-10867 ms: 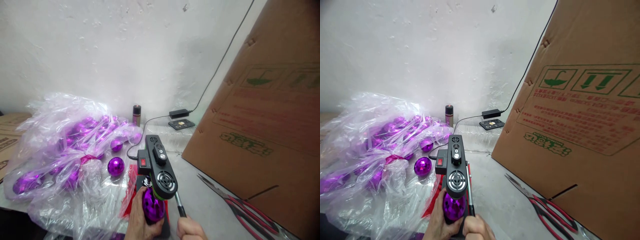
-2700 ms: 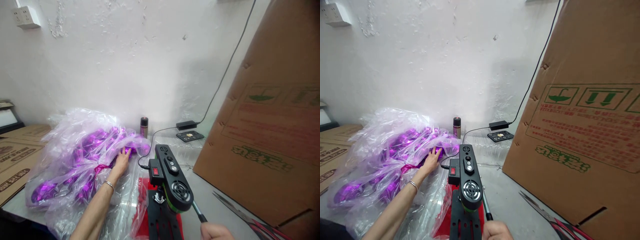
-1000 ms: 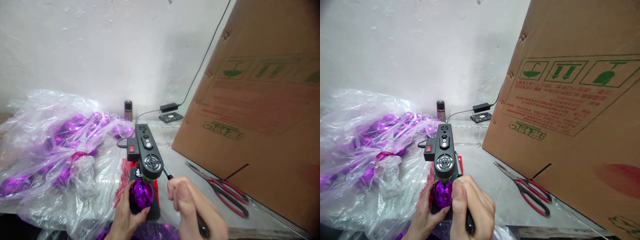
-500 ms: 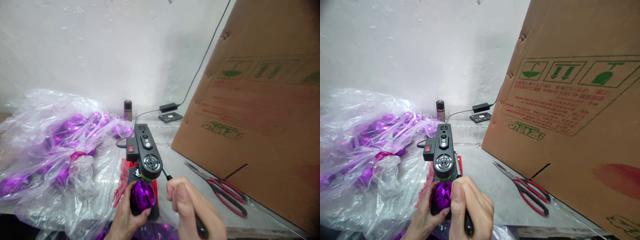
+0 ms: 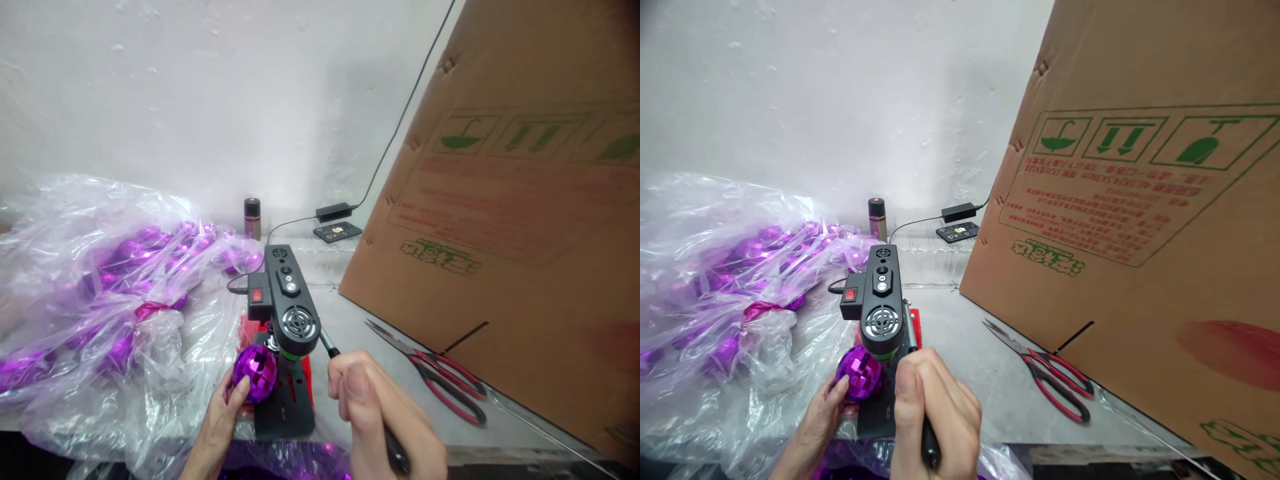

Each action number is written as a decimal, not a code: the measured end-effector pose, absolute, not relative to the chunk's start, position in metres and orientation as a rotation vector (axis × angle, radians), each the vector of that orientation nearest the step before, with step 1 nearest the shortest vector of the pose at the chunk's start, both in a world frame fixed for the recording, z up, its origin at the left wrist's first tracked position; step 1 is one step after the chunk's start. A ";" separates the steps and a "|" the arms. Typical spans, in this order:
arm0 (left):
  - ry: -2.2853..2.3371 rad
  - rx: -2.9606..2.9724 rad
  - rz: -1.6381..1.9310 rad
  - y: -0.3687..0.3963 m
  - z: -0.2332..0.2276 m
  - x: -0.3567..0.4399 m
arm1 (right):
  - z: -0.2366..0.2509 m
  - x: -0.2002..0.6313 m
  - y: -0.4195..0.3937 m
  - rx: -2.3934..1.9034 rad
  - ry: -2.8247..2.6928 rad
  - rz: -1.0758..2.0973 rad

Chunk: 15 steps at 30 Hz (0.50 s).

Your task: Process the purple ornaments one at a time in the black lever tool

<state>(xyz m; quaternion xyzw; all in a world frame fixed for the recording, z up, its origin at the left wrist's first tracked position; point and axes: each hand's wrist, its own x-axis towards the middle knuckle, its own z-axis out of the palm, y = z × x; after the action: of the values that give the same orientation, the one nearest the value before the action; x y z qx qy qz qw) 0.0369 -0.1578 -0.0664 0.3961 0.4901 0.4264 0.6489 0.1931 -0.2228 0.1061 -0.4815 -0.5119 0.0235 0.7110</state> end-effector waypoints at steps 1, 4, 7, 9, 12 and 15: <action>1.129 0.936 0.965 -0.158 -0.067 0.038 | 0.106 0.193 -0.223 -1.069 -1.135 0.055; 1.188 1.030 1.040 -0.161 -0.074 0.046 | 0.105 0.193 -0.222 -1.071 -1.131 0.057; 1.254 1.215 1.092 -0.166 -0.086 0.054 | 0.105 0.194 -0.222 -1.054 -1.135 0.056; 1.295 1.370 1.096 -0.168 -0.092 0.058 | 0.106 0.194 -0.222 -1.053 -1.142 0.059; 1.360 1.578 1.120 -0.167 -0.096 0.064 | 0.108 0.193 -0.223 -1.079 -1.142 0.067; 1.376 1.707 1.174 -0.164 -0.096 0.072 | 0.111 0.191 -0.225 -1.134 -1.128 0.074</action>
<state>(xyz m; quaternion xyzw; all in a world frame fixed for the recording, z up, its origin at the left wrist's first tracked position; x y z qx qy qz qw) 0.0721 -0.1639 -0.0960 0.6499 0.5240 0.4470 0.3213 0.1915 -0.2254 0.1106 -0.5083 -0.5057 0.0333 0.6963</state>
